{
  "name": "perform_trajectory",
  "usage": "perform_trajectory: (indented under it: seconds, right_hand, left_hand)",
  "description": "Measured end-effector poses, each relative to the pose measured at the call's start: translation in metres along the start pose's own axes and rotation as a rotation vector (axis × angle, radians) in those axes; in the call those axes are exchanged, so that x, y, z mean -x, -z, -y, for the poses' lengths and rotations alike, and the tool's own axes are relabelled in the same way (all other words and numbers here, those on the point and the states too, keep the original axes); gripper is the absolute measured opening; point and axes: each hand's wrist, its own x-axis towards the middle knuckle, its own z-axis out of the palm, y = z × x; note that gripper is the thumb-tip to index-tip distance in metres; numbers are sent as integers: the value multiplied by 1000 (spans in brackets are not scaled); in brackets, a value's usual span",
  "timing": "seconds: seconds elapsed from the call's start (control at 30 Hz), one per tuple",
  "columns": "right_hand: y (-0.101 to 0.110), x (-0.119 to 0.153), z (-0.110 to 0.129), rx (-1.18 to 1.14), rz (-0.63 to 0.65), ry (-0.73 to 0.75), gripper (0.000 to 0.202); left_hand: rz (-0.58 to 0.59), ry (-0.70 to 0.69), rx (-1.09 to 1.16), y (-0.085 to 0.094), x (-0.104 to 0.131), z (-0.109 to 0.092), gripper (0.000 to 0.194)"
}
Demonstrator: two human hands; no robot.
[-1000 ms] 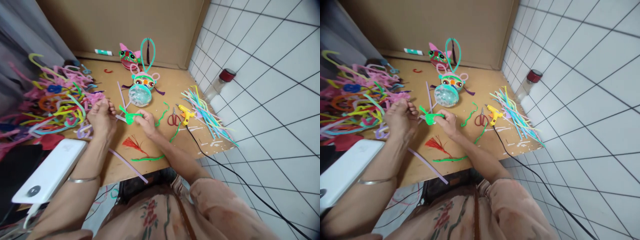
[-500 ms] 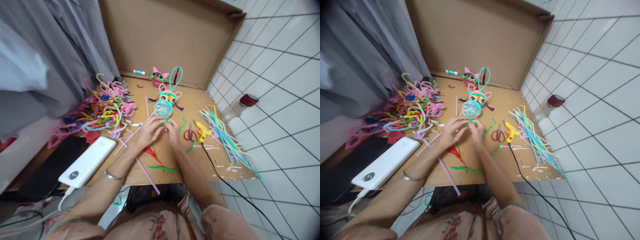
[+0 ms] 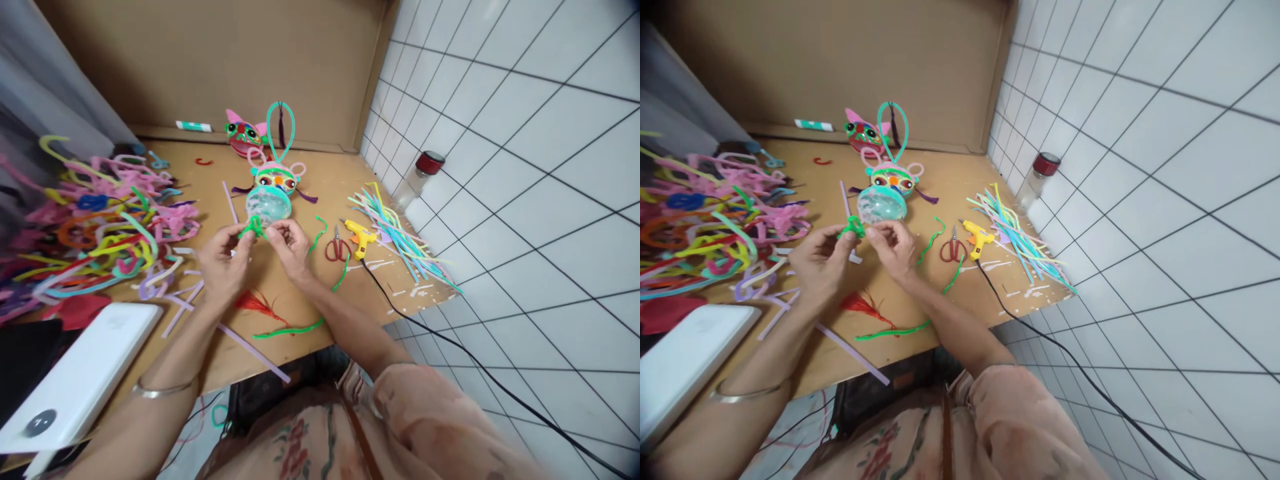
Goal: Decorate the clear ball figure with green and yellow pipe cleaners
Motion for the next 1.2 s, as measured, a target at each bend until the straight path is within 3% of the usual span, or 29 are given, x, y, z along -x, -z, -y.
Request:
perform_trajectory:
  seconds: [0.17, 0.3, 0.6, 0.8, 0.9, 1.07, 1.13, 1.2]
  right_hand:
    - [1, -2, -4, 48, 69, 67, 28]
    - [-1, 0, -6, 60, 118, 38, 29]
    - [-2, -1, -11, -100, 102, -136, 28]
    - [-1, -7, -14, -109, 151, -204, 28]
    - [2, -9, -18, -37, 128, -178, 23]
    - [11, -14, -18, 29, -2, -44, 17]
    - [14, -18, -18, 1, 25, -55, 18]
    - [16, -22, -18, -61, 86, -111, 22]
  left_hand:
    - [20, -48, -99, -2, 5, 6, 26]
    - [-17, 3, -79, -5, 6, 1, 28]
    - [-28, 402, 426, -17, -5, -4, 42]
    - [-94, 416, 518, -10, -13, -7, 39]
    - [10, 493, 582, -6, -15, -10, 39]
    - [416, 675, 520, 0, -13, -12, 35]
    - [535, 694, 473, 1, -12, -12, 32]
    - [578, 682, 418, 1, -11, -13, 27]
